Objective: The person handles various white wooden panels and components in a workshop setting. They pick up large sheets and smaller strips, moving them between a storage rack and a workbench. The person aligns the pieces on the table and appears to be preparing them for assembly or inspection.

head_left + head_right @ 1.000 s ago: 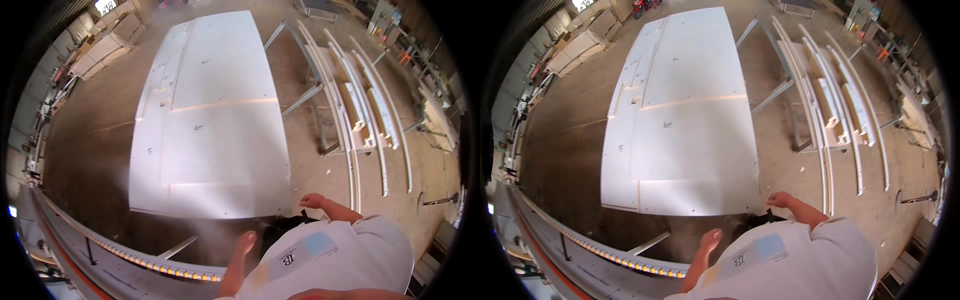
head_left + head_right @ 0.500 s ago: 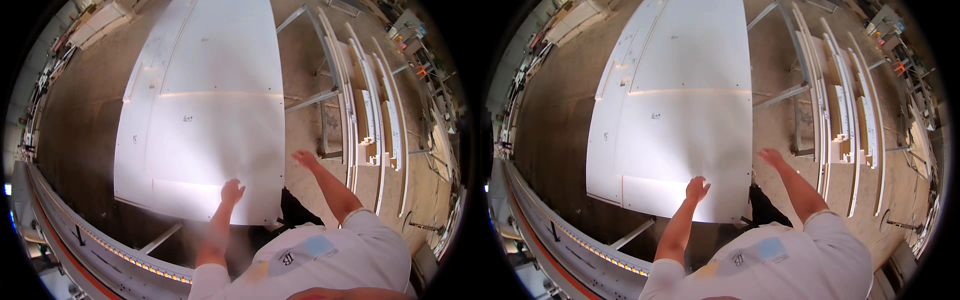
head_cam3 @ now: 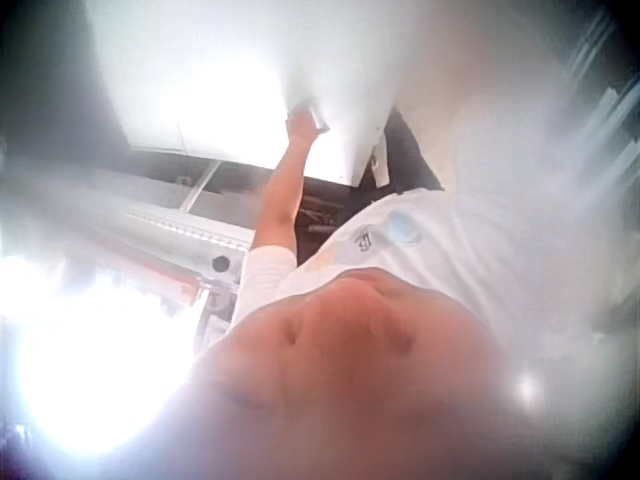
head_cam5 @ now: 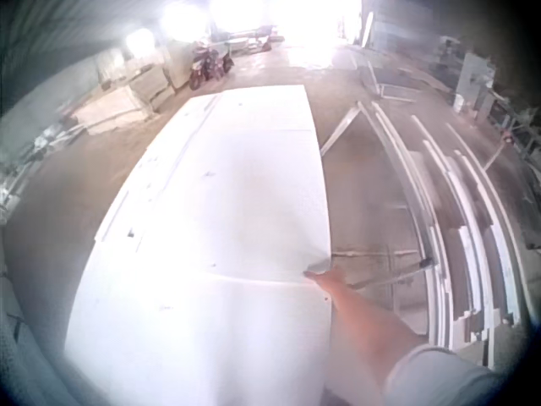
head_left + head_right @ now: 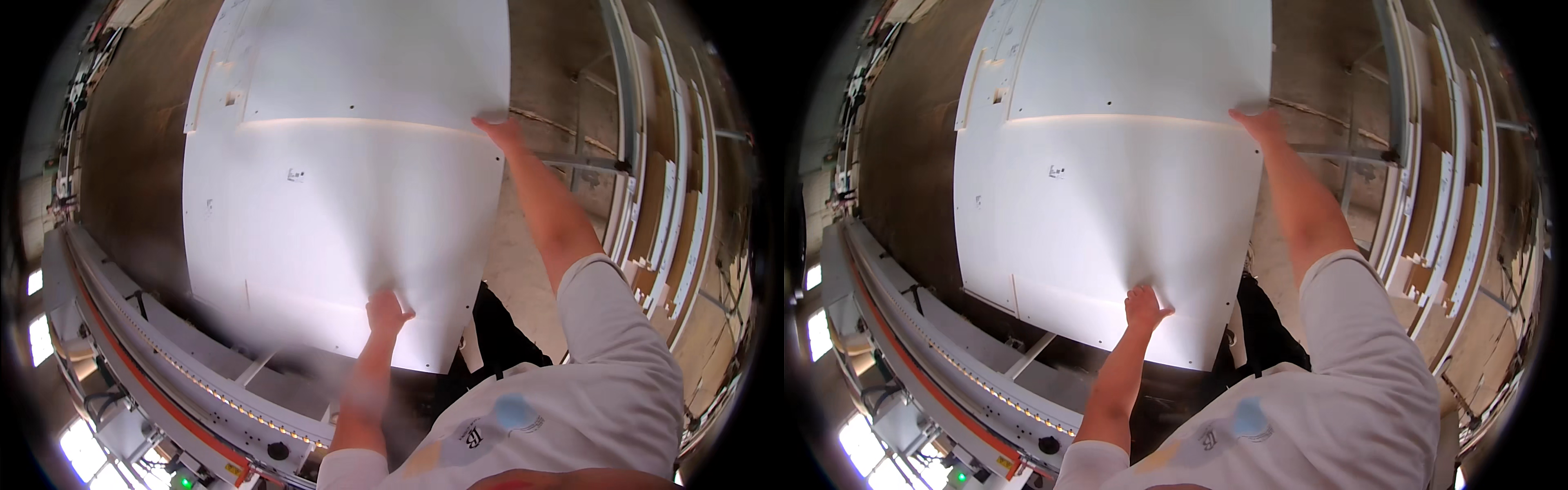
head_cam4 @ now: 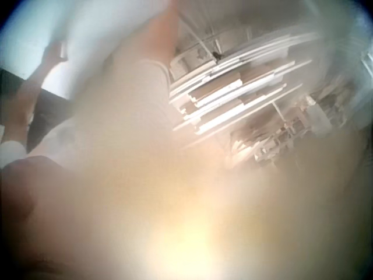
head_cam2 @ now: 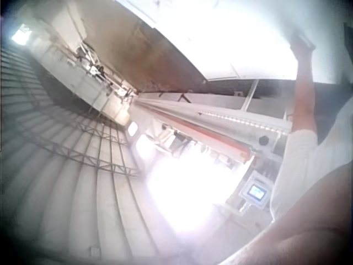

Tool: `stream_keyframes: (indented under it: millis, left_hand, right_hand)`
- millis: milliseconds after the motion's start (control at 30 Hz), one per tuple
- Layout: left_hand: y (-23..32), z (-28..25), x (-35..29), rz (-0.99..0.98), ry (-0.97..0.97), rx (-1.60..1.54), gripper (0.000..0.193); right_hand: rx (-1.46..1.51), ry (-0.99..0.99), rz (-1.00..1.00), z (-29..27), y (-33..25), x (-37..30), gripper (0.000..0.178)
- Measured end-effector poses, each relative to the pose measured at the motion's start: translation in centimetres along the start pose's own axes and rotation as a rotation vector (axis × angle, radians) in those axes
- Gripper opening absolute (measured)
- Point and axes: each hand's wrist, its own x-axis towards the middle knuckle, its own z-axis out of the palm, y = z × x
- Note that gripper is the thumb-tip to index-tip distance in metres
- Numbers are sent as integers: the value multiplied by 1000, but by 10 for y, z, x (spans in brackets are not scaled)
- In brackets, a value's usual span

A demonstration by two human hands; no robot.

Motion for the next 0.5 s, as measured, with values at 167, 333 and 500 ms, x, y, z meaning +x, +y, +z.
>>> stream_keyframes:
  millis: [167,333,500]
  left_hand:
    - [3,-3,0,-71,-56,-28,81]
    - [2,-1,0,-89,-109,-56,81]
    - [3,2,2,-81,-92,-61,77]
  right_hand:
    - [62,38,22,-3,-31,-16,99]
    - [165,-187,96,-27,-22,-12,91]
    - [233,-262,166,-47,34,23,93]
